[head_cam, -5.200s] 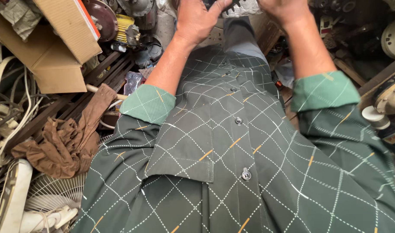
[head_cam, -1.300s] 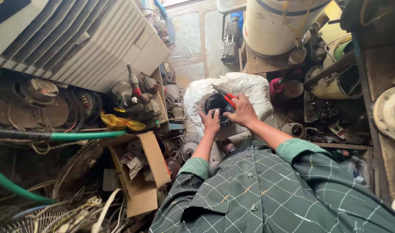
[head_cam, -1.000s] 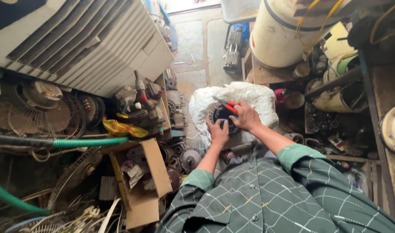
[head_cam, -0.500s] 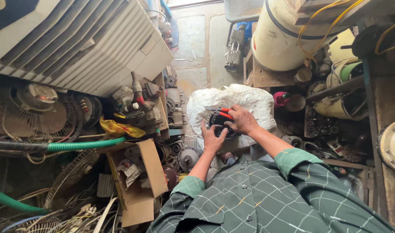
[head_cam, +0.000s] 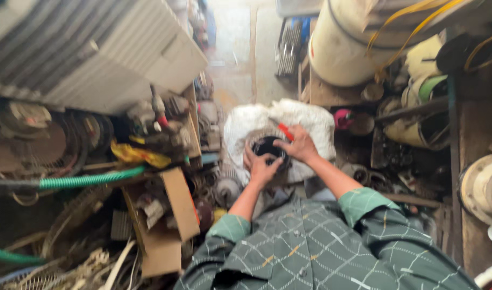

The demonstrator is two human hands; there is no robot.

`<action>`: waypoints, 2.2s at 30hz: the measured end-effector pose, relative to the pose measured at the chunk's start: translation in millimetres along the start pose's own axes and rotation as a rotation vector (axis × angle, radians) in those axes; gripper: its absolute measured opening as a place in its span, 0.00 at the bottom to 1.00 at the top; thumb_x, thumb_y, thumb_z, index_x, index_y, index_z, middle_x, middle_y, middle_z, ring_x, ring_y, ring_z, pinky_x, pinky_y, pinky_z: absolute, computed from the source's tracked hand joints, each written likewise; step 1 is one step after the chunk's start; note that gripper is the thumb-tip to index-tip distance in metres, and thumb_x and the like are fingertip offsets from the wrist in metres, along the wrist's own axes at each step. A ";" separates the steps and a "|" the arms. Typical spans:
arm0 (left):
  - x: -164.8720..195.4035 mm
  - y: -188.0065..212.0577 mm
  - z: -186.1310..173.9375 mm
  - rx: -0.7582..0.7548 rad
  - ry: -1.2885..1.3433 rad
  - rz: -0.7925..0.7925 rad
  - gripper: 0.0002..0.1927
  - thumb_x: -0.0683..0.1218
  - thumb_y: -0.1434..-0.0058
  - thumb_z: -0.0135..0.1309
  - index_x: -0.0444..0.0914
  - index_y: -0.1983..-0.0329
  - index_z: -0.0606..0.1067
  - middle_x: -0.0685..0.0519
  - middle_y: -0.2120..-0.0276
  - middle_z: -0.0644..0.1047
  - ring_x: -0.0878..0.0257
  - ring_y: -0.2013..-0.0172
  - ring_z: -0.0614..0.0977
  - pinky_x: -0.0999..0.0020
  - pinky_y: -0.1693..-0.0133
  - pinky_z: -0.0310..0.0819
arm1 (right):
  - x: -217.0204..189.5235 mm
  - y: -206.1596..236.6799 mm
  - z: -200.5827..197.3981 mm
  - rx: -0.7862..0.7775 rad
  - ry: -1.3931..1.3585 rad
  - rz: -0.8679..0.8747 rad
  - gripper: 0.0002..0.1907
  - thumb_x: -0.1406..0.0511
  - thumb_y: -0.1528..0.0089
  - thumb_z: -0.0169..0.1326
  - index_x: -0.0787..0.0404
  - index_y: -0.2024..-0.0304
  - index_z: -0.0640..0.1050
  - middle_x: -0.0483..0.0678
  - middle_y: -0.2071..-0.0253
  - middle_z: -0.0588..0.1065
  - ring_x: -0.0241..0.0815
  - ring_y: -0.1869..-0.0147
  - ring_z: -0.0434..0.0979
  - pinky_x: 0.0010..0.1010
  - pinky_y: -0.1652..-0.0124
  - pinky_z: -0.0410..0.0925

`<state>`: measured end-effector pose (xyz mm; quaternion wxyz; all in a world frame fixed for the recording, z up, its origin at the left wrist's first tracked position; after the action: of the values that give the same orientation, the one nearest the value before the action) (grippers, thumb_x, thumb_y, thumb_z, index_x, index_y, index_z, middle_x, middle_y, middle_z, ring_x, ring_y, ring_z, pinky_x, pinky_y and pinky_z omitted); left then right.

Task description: The person works on an electric motor housing set on a cloth-covered stand in a cluttered repair workshop. They hold the finned motor casing steady with one hand and use red-handled pliers to pry and pull components out of the housing, repositioning the motor and reaching for tools on the workbench between pulls.

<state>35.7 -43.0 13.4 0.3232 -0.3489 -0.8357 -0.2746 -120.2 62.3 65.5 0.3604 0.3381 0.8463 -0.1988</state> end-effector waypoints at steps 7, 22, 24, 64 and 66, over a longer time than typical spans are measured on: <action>20.0 5.9 -8.1 -0.034 -0.054 -0.108 0.21 0.63 0.58 0.73 0.44 0.72 0.85 0.38 0.23 0.37 0.29 0.29 0.44 0.45 0.31 0.45 | 4.5 56.0 -22.1 -0.087 -0.077 0.293 0.24 0.52 0.43 0.69 0.64 0.60 0.79 0.54 0.65 0.71 0.53 0.60 0.73 0.40 0.57 0.68; 7.2 17.0 -14.4 0.124 0.007 0.112 0.35 0.59 0.58 0.74 0.38 0.52 0.75 0.25 0.29 0.47 0.27 0.32 0.54 0.41 0.33 0.51 | -4.4 -3.4 13.1 -0.435 -0.016 -0.327 0.44 0.61 0.58 0.73 0.61 0.40 0.73 0.57 0.50 0.71 0.61 0.46 0.72 0.45 0.48 0.69; 5.0 17.5 -12.9 0.136 -0.031 0.138 0.34 0.58 0.55 0.73 0.37 0.50 0.75 0.24 0.29 0.46 0.25 0.32 0.54 0.40 0.33 0.52 | -1.0 -7.7 16.0 -0.487 -0.018 -0.349 0.45 0.62 0.60 0.73 0.60 0.40 0.73 0.58 0.52 0.71 0.62 0.47 0.72 0.45 0.48 0.68; -21.7 -4.0 -1.9 -0.116 0.041 -0.088 0.14 0.60 0.40 0.61 0.51 0.57 0.85 0.36 0.25 0.37 0.34 0.27 0.42 0.48 0.29 0.39 | 29.6 65.2 49.2 0.270 -0.023 0.498 0.45 0.48 0.58 0.77 0.71 0.52 0.74 0.58 0.56 0.70 0.58 0.51 0.73 0.45 0.52 0.68; -22.7 -3.5 -1.9 -0.121 0.046 -0.108 0.15 0.61 0.41 0.62 0.51 0.57 0.85 0.38 0.24 0.37 0.34 0.28 0.43 0.48 0.29 0.40 | 33.7 66.6 51.4 0.290 -0.031 0.483 0.45 0.49 0.59 0.77 0.70 0.51 0.74 0.58 0.56 0.70 0.58 0.52 0.73 0.45 0.52 0.68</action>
<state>46.2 -55.5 -2.8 0.3052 -0.3158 -0.8275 -0.3497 -65.4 93.1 0.3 0.3579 0.5749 0.6984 -0.2313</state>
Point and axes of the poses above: each hand's wrist, its own y-axis away from the middle knuckle, its own z-axis out of the palm, x = y × z, the point moved 5 cm from there along -y, towards the middle knuckle
